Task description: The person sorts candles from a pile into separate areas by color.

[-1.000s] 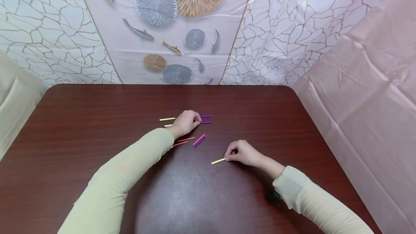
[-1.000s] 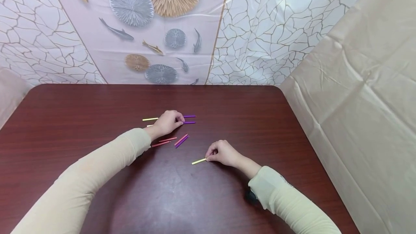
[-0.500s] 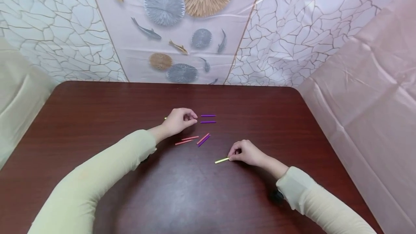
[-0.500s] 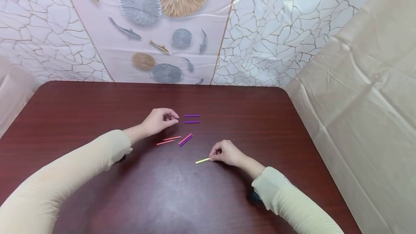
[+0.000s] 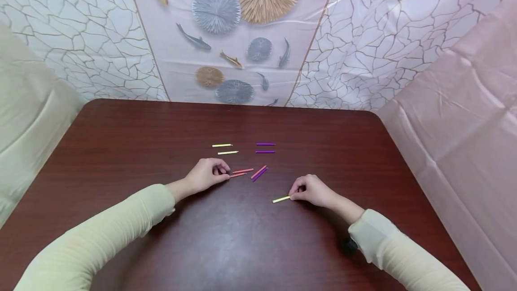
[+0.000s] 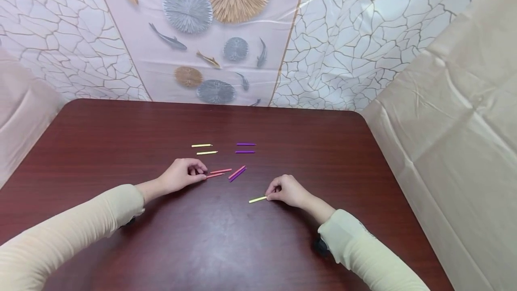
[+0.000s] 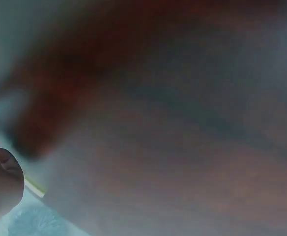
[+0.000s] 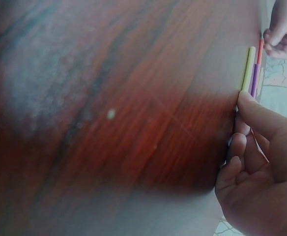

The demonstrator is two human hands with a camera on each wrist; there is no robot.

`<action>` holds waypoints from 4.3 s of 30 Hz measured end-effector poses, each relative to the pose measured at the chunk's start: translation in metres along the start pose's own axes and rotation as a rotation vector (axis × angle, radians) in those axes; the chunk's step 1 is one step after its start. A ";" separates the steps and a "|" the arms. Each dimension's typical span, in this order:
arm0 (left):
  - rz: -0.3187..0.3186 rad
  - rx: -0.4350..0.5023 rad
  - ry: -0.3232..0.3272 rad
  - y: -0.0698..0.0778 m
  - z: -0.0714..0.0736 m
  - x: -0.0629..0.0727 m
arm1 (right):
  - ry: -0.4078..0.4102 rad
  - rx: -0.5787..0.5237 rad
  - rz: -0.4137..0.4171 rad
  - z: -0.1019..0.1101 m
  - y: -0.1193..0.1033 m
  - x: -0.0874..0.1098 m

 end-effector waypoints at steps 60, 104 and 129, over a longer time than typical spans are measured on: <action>-0.039 -0.083 0.075 -0.011 0.015 0.032 | 0.108 -0.073 -0.116 0.028 -0.032 -0.086; -0.026 -0.074 0.052 -0.014 0.018 0.034 | 0.119 0.018 -0.148 -0.005 -0.056 -0.156; -0.021 -0.088 0.064 -0.018 0.019 0.034 | 0.013 -0.056 -0.060 0.001 -0.008 -0.091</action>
Point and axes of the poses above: each hand's wrist, its own x-axis away from the middle knuckle, its own z-axis out of the back of the hand, y = z × x, the point moved 8 cm from there along -x, towards the middle knuckle, and after that the axes turned 9 degrees about x, right-handed, at the moved point
